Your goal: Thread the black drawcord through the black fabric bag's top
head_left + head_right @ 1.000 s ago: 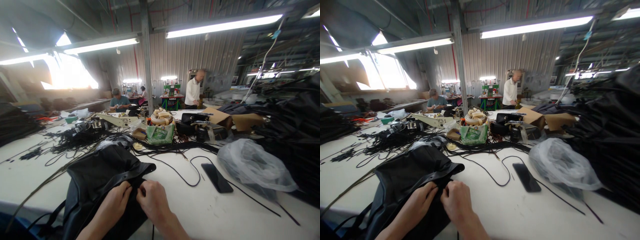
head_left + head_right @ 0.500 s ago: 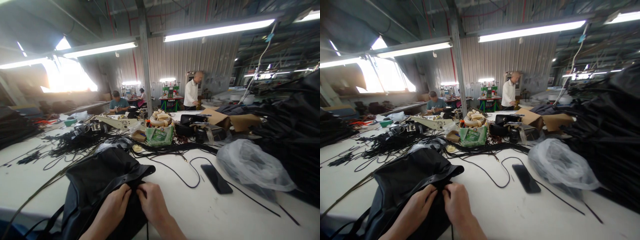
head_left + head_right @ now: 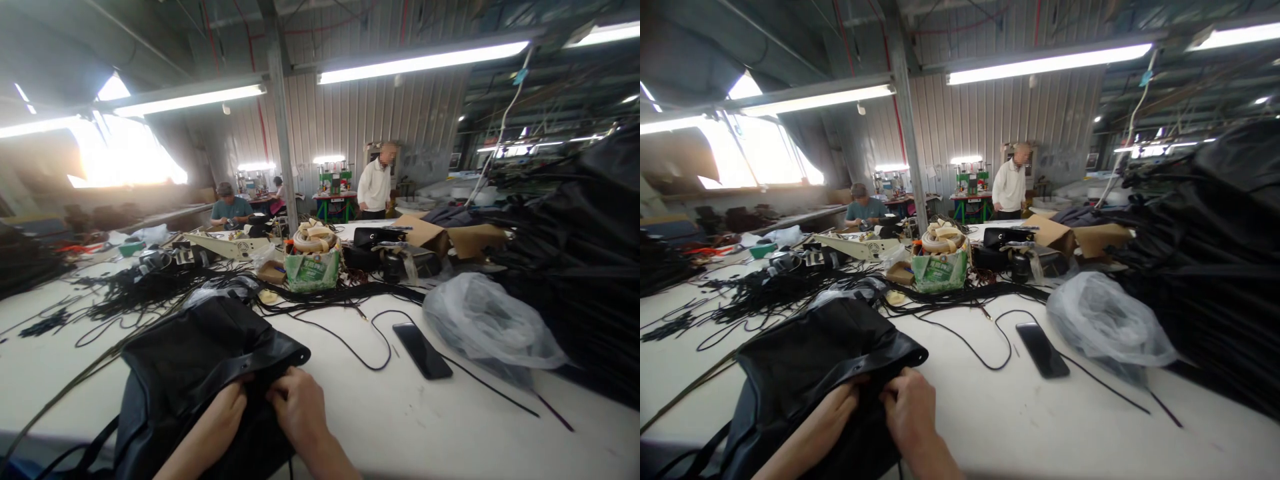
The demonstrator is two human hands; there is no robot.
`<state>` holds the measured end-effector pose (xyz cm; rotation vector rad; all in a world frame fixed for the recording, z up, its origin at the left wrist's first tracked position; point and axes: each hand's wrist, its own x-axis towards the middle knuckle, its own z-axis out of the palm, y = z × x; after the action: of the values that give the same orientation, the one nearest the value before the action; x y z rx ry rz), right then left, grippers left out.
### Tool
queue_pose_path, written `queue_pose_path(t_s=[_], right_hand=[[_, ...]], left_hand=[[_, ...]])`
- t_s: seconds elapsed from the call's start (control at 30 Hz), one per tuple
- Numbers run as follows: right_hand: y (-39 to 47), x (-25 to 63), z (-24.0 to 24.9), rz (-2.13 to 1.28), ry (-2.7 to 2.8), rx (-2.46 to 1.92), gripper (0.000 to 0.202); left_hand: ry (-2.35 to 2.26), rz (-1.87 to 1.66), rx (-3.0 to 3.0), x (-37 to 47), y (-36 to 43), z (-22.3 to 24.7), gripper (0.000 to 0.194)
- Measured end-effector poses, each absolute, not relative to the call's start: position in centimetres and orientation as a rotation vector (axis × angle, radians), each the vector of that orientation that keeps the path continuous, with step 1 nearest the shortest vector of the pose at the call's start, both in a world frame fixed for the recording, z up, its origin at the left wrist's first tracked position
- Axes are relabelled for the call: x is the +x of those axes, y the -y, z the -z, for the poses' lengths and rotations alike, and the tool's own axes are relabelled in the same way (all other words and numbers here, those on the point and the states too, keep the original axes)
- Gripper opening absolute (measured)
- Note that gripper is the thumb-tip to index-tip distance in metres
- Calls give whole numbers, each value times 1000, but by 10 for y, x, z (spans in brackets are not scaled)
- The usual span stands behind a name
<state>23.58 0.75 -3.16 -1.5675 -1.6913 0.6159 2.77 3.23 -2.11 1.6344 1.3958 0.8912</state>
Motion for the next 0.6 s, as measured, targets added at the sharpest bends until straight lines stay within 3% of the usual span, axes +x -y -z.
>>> queue_pose_path(t_s=[0.23, 0.53, 0.6], right_hand=[[-5, 236, 34, -634, 1619, -1565, 12], [1, 242, 32, -630, 1591, -1476, 14], [4, 246, 28, -559, 1573, -1380, 22]], left_hand=[[-1404, -709, 1797, 39, -40, 26, 49], [-1436, -850, 1956, 61, -36, 26, 35], [-1416, -870, 1985, 64, -27, 15, 29]])
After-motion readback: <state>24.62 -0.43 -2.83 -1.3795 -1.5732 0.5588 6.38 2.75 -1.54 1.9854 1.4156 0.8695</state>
